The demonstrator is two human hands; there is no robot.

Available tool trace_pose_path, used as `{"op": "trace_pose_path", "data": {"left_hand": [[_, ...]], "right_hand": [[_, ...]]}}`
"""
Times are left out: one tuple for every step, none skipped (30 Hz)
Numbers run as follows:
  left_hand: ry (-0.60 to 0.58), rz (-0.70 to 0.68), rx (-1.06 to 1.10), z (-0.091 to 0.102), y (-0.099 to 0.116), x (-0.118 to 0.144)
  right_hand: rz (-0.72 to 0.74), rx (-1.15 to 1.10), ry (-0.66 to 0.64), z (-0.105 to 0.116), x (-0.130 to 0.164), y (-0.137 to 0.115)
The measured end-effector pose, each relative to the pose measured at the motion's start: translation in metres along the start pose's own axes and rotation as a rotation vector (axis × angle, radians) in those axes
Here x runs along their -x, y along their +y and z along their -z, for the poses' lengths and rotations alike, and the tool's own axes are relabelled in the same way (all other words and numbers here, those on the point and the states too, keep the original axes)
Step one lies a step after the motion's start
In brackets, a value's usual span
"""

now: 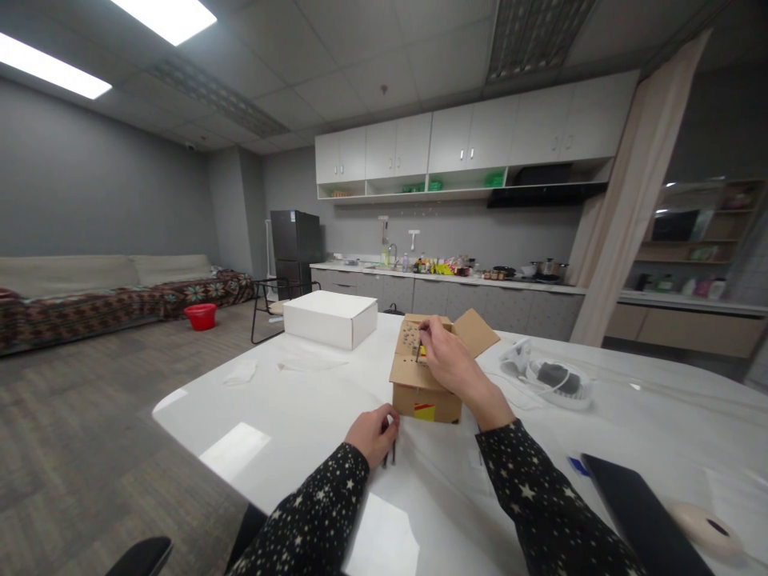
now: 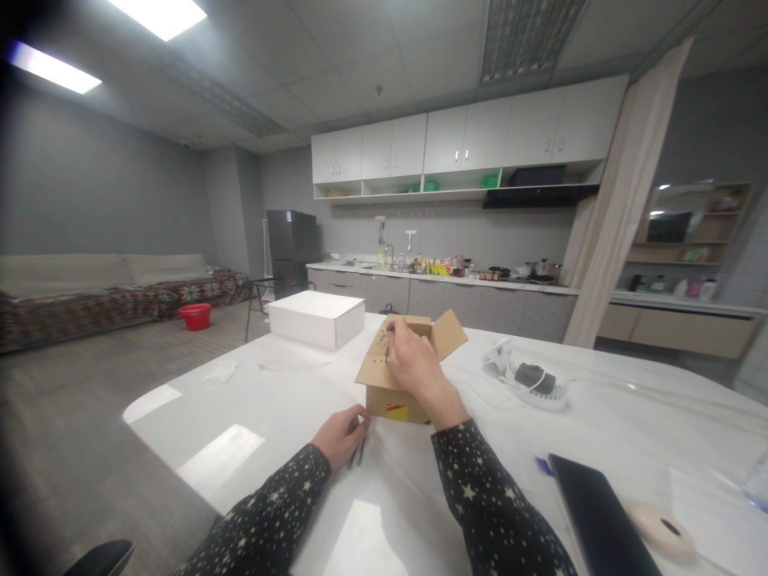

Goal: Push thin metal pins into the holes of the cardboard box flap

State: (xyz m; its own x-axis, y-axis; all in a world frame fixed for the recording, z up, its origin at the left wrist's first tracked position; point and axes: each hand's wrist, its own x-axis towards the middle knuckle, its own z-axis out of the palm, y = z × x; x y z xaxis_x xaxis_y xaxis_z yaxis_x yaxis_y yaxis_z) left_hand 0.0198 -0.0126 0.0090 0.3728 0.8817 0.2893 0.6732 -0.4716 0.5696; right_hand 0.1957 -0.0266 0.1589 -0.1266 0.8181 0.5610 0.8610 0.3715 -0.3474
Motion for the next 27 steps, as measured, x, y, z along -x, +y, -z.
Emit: {"op": "trace_pose_path", "data": {"left_hand": [[0.002, -0.001, 0.001, 0.000, 0.000, 0.000], [0.003, -0.002, 0.002, 0.001, 0.000, 0.000], [0.004, -0.003, 0.004, 0.001, 0.001, 0.000], [0.006, -0.003, 0.009, 0.001, 0.001, 0.000], [0.010, -0.002, 0.017, 0.002, 0.001, 0.000], [0.016, 0.000, 0.027, 0.002, 0.001, 0.000], [0.022, 0.004, 0.039, 0.002, 0.001, 0.000], [0.029, 0.007, 0.052, 0.003, 0.001, 0.000], [0.037, 0.011, 0.065, 0.002, 0.001, 0.000], [0.044, 0.014, 0.077, 0.002, 0.000, 0.000], [0.050, 0.016, 0.087, 0.002, 0.000, 0.000], [0.057, 0.018, 0.095, 0.001, -0.001, 0.000], [0.061, 0.017, 0.104, 0.000, -0.001, 0.000], [0.067, 0.014, 0.113, 0.000, -0.002, 0.000], [0.071, 0.012, 0.123, 0.000, -0.002, 0.000], [0.076, 0.012, 0.131, 0.000, -0.002, 0.000], [0.078, 0.014, 0.139, 0.000, -0.002, 0.000], [0.079, 0.018, 0.144, 0.000, -0.002, 0.000], [0.080, 0.023, 0.147, 0.001, -0.001, 0.000], [0.080, 0.027, 0.146, 0.001, -0.001, 0.000], [0.081, 0.030, 0.144, 0.002, 0.000, 0.000], [0.083, 0.032, 0.141, 0.002, 0.001, 0.000], [0.085, 0.032, 0.139, 0.002, 0.001, 0.000], [0.085, 0.031, 0.139, 0.002, 0.001, 0.000], [0.086, 0.030, 0.140, 0.001, 0.000, 0.000], [0.085, 0.028, 0.142, 0.001, 0.000, 0.000], [0.085, 0.025, 0.144, 0.000, -0.001, -0.001]], "right_hand": [[0.010, -0.031, 0.024, 0.001, 0.000, -0.001], [0.021, -0.063, 0.046, 0.002, 0.000, -0.003], [0.034, -0.097, 0.064, 0.004, 0.001, -0.004], [0.052, -0.132, 0.075, 0.006, 0.001, -0.005], [0.073, -0.167, 0.079, 0.008, 0.001, -0.007], [0.095, -0.201, 0.071, 0.010, 0.002, -0.008], [0.118, -0.232, 0.051, 0.013, 0.003, -0.009], [0.140, -0.257, 0.020, 0.015, 0.004, -0.010], [0.157, -0.277, -0.019, 0.018, 0.005, -0.012], [0.169, -0.292, -0.064, 0.021, 0.007, -0.014], [0.177, -0.301, -0.112, 0.023, 0.009, -0.016], [0.179, -0.307, -0.162, 0.025, 0.011, -0.018], [0.177, -0.311, -0.211, 0.027, 0.012, -0.019], [0.172, -0.312, -0.255, 0.029, 0.014, -0.021], [0.167, -0.311, -0.297, 0.030, 0.015, -0.023], [0.163, -0.304, -0.336, 0.030, 0.016, -0.023], [0.160, -0.292, -0.372, 0.030, 0.017, -0.024], [0.156, -0.273, -0.408, 0.030, 0.018, -0.024], [0.152, -0.249, -0.448, 0.030, 0.018, -0.024], [0.144, -0.220, -0.489, 0.030, 0.018, -0.023], [0.132, -0.186, -0.526, 0.030, 0.019, -0.022], [0.117, -0.148, -0.561, 0.029, 0.019, -0.022], [0.098, -0.111, -0.597, 0.029, 0.020, -0.022], [0.079, -0.077, -0.636, 0.028, 0.021, -0.023], [0.062, -0.049, -0.677, 0.027, 0.022, -0.024], [0.047, -0.027, -0.723, 0.025, 0.023, -0.025], [0.033, -0.009, -0.774, 0.023, 0.024, -0.027]]}}
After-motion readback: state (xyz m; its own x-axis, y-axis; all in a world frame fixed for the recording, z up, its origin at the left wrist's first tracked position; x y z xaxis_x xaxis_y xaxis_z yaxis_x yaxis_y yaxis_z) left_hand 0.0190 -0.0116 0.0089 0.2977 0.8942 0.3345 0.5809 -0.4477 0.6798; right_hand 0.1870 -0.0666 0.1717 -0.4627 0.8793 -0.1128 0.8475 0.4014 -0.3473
